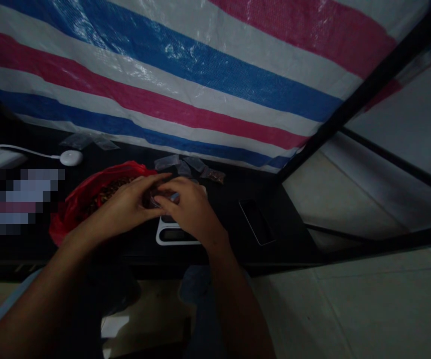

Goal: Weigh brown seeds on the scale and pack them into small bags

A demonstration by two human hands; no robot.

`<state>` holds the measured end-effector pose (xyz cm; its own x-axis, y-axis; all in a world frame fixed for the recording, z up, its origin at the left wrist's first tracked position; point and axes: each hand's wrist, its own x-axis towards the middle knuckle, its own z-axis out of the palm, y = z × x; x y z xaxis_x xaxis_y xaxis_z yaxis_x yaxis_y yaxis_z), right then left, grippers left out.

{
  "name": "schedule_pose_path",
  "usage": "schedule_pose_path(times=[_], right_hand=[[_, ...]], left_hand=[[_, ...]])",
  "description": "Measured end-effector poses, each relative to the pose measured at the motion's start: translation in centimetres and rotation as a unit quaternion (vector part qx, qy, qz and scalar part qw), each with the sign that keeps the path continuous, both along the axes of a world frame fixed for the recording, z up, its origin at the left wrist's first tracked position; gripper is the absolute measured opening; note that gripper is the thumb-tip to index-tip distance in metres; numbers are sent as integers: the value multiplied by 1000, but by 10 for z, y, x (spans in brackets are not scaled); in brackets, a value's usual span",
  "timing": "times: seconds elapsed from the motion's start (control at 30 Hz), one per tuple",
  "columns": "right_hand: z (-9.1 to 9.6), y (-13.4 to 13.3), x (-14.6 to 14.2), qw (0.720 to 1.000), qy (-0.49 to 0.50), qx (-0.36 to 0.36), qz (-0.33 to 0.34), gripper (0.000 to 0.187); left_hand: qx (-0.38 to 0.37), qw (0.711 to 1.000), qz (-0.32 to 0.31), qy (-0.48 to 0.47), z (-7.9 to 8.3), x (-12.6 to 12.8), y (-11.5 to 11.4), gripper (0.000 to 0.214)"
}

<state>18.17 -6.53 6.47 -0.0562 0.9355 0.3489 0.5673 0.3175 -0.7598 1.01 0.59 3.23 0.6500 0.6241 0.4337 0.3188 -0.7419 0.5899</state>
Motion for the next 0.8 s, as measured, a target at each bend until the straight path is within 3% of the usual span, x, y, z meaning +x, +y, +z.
schedule_pose_path(times=[0.13, 0.3, 0.4, 0.57, 0.8], right_hand=[[7, -6, 11, 998, -48, 20, -45, 13], [3, -16, 26, 977, -142, -153, -43, 6], [-6, -17, 26, 966, -183, -181, -30, 8], [-8, -15, 25, 970, -169, -173, -20, 13], [7, -12, 14, 996, -65, -47, -29, 15]], left_hand=[[-23, 1000, 7, 5, 0, -2, 1, 75], [-36, 999, 6, 23, 1, -6, 2, 72], [-39, 999, -6, 35, 1, -7, 2, 65], [-46, 998, -19, 35, 0, -7, 1, 65], [-26, 998, -30, 39, 2, 0, -5, 64]])
